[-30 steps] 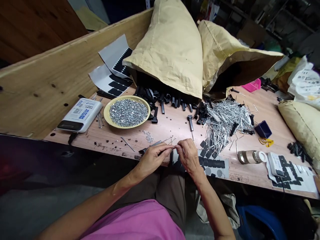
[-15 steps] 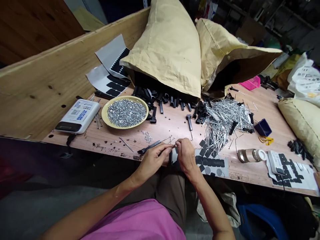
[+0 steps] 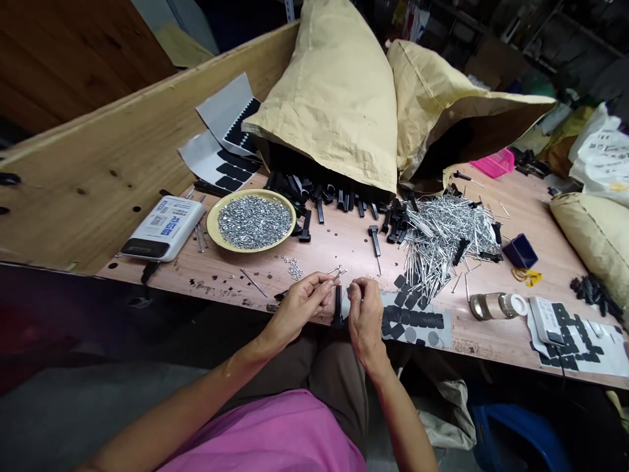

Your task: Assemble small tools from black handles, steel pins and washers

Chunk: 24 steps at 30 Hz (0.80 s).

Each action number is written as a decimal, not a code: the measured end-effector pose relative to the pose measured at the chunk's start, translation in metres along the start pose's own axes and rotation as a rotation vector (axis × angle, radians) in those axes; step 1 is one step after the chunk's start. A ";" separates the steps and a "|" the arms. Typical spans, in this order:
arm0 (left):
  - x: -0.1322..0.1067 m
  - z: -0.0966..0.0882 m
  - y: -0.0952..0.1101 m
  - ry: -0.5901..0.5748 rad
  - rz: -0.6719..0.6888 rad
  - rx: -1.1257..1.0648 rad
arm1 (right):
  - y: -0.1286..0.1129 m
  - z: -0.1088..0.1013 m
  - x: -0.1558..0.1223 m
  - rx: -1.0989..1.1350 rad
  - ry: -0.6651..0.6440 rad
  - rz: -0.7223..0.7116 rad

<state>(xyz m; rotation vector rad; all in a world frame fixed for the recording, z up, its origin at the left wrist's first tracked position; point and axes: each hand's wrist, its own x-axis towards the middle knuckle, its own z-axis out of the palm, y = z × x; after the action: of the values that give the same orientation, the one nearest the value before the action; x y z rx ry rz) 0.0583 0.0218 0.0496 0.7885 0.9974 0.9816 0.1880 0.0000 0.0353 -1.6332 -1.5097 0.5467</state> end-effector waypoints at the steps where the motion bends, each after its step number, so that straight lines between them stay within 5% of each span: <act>1: -0.001 -0.002 -0.001 -0.045 -0.040 -0.006 | 0.000 0.000 0.002 0.018 -0.009 -0.018; 5: -0.002 -0.012 -0.002 -0.077 -0.077 0.046 | -0.002 0.005 0.000 0.061 -0.048 -0.048; 9: -0.005 -0.021 -0.003 0.059 0.185 0.371 | -0.002 0.012 -0.008 -0.107 0.024 -0.173; 14: -0.017 -0.028 -0.009 0.019 0.403 0.696 | -0.005 0.013 -0.001 -0.482 0.002 -0.488; 18: -0.026 -0.028 -0.012 0.102 0.547 0.884 | -0.010 0.011 0.010 -0.667 -0.002 -0.652; 21: -0.024 -0.028 -0.009 0.085 0.491 0.794 | -0.009 0.009 0.015 -0.598 -0.046 -0.707; 24: -0.017 -0.033 -0.003 -0.115 0.189 0.518 | -0.008 0.008 0.016 -0.408 -0.127 -0.710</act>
<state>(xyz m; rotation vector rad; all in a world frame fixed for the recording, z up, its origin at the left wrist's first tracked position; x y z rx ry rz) 0.0249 0.0080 0.0408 1.3741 1.1051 0.8314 0.1800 0.0169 0.0409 -1.2183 -2.2494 -0.0597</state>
